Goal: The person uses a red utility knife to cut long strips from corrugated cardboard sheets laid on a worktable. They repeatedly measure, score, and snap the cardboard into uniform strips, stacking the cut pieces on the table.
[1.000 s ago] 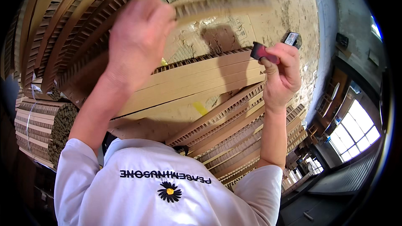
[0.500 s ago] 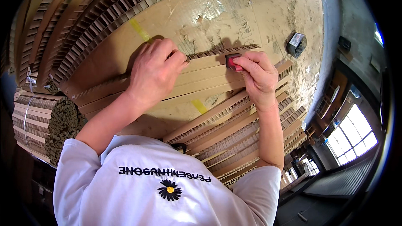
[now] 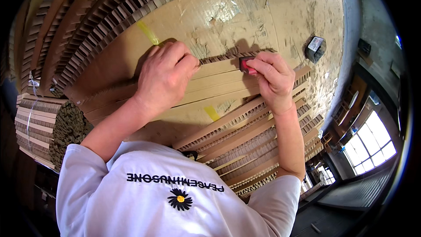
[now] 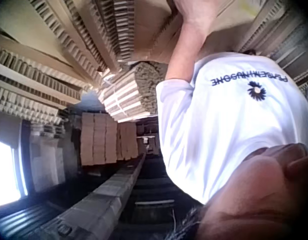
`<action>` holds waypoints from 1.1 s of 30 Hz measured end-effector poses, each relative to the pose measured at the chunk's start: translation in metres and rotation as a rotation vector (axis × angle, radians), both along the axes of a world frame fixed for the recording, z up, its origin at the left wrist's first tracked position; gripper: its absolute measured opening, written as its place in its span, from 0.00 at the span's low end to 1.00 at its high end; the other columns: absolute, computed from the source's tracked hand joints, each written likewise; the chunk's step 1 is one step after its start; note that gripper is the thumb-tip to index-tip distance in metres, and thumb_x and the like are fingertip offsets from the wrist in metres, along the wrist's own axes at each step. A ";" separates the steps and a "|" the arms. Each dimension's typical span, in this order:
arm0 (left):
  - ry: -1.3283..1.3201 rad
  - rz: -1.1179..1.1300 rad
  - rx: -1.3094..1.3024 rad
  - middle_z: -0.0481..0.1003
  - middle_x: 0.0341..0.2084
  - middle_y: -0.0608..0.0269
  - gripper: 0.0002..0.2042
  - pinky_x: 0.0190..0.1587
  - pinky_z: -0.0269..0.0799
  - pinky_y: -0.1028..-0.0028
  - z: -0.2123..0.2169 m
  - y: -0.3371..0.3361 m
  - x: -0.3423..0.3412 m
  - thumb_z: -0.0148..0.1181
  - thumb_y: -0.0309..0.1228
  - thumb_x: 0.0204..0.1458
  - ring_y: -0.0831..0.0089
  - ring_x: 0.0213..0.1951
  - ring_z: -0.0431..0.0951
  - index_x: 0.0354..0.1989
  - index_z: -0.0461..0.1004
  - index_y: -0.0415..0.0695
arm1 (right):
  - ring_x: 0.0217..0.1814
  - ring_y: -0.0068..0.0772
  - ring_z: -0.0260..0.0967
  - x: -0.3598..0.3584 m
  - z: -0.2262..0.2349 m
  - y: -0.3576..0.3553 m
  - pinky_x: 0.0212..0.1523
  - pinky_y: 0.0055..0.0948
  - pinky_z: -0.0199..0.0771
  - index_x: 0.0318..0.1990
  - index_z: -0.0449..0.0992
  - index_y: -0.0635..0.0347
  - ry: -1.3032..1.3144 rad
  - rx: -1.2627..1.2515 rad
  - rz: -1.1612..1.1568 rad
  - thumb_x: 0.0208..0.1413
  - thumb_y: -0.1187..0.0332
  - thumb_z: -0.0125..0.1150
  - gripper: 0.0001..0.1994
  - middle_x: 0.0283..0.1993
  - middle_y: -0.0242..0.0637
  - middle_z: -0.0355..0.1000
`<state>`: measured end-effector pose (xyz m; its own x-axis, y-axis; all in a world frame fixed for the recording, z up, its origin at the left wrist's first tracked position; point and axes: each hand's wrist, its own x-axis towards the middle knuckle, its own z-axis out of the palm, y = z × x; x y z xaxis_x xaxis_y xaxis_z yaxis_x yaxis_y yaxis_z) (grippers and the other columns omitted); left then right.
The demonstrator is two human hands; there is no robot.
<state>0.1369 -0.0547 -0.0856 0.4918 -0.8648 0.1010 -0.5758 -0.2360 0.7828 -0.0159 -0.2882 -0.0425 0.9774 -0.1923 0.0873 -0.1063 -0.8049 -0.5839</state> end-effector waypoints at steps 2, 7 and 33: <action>-0.005 -0.003 0.002 0.72 0.32 0.63 0.07 0.39 0.69 0.61 -0.001 0.000 0.000 0.69 0.24 0.48 0.60 0.37 0.75 0.32 0.76 0.43 | 0.35 0.38 0.77 -0.001 0.000 -0.001 0.31 0.31 0.77 0.37 0.83 0.54 0.004 -0.007 0.009 0.40 0.79 0.75 0.14 0.38 0.33 0.76; 0.005 -0.009 0.024 0.72 0.33 0.64 0.07 0.40 0.69 0.62 0.000 0.001 0.000 0.68 0.24 0.48 0.60 0.38 0.75 0.33 0.76 0.43 | 0.35 0.39 0.77 -0.002 -0.003 -0.001 0.31 0.32 0.77 0.37 0.83 0.53 0.009 -0.006 0.013 0.41 0.79 0.74 0.14 0.38 0.34 0.76; -0.043 -0.019 -0.080 0.72 0.35 0.57 0.11 0.39 0.73 0.61 0.021 0.002 -0.006 0.70 0.21 0.45 0.56 0.37 0.75 0.36 0.76 0.40 | 0.37 0.32 0.75 -0.038 0.024 0.021 0.35 0.28 0.76 0.40 0.84 0.59 -0.063 0.108 -0.111 0.39 0.88 0.69 0.18 0.38 0.33 0.77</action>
<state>0.1313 -0.0523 -0.0644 0.4688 -0.8625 0.1906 -0.6129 -0.1622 0.7733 -0.0541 -0.2669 -0.0190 0.9429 -0.3104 0.1209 -0.1513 -0.7223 -0.6748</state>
